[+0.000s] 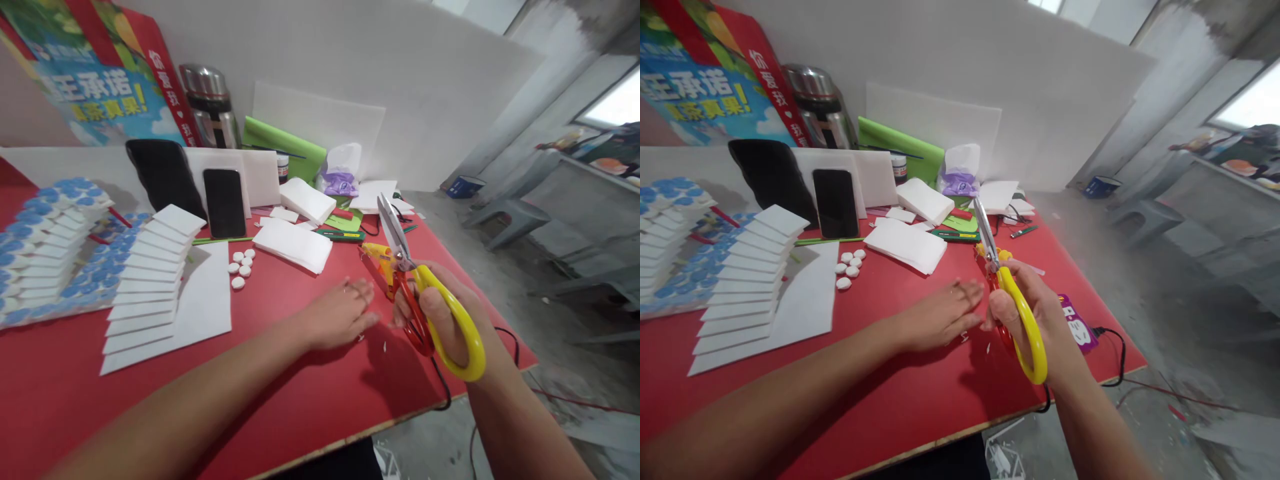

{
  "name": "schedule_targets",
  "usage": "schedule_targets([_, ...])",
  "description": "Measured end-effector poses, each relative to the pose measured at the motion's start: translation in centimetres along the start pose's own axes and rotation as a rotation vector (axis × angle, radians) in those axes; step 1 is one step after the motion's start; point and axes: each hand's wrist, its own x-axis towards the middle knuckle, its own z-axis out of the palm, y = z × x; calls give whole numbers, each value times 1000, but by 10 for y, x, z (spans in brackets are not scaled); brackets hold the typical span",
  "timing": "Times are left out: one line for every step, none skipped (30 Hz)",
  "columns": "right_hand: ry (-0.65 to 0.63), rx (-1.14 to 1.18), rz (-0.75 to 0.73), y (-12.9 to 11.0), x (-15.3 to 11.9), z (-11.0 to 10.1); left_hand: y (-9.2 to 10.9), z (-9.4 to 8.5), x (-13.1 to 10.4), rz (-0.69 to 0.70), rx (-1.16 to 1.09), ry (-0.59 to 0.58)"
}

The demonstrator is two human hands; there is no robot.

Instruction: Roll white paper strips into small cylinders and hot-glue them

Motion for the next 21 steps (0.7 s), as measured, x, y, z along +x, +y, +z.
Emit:
schedule_targets([0, 3, 15, -1, 1, -2, -1, -5, -14, 111, -68, -55])
schedule_targets([2, 16, 32, -2, 1, -4, -2, -9, -28, 133, -112, -62])
schedule_targets([6, 30, 45, -3, 2, -5, -3, -11, -41, 91, -115, -33])
schedule_targets([18, 33, 51, -3, 3, -6, -5, -10, -52, 16, -86, 6])
schedule_targets([24, 31, 51, -3, 3, -7, -6, -7, -60, -84, -34, 40])
schedule_targets([25, 27, 46, -3, 4, -7, -6, -1, -65, -170, 31, 64])
schedule_targets([26, 21, 36, -2, 5, -7, -4, 7, -66, -244, 93, 85])
schedule_targets([28, 14, 22, -2, 5, -6, 0, 17, -64, -283, 142, 106])
schedule_targets([30, 5, 8, -2, 6, -5, 6, 27, -58, -306, 165, 123])
schedule_targets([32, -7, -2, -3, 7, -5, 13, 37, -50, -306, 166, 136])
schedule_targets([31, -21, -8, -5, 7, -4, 22, 45, -41, -278, 152, 144])
schedule_targets([29, -36, -12, -7, 7, -3, 31, 53, -31, -233, 130, 150])
schedule_targets([28, -52, -16, -11, 7, -3, 40, 58, -22, -211, 110, 164])
schedule_targets([34, -68, -29, -14, 7, -2, 49, 62, -14, -201, 92, 163])
schedule_targets([43, -84, -42, -17, 7, -2, 58, 65, -8, -194, 79, 150])
schedule_targets([53, -94, -50, -21, 7, -2, 67, 67, -5, -187, 73, 142])
schedule_targets([59, -94, -47, -24, 6, -2, 75, 70, -2, -167, 66, 139])
schedule_targets([58, -83, -36, -26, 5, -2, 85, 75, -2, -128, 62, 127])
schedule_targets([51, -65, -17, -29, 5, -1, 95, 82, -1, -51, 51, 102])
schedule_targets([36, -48, 7, -31, 4, -1, 106, 92, 0, 53, 37, 63])
schedule_targets([19, -38, 28, -33, 3, -1, 118, 105, 2, 161, 20, 28])
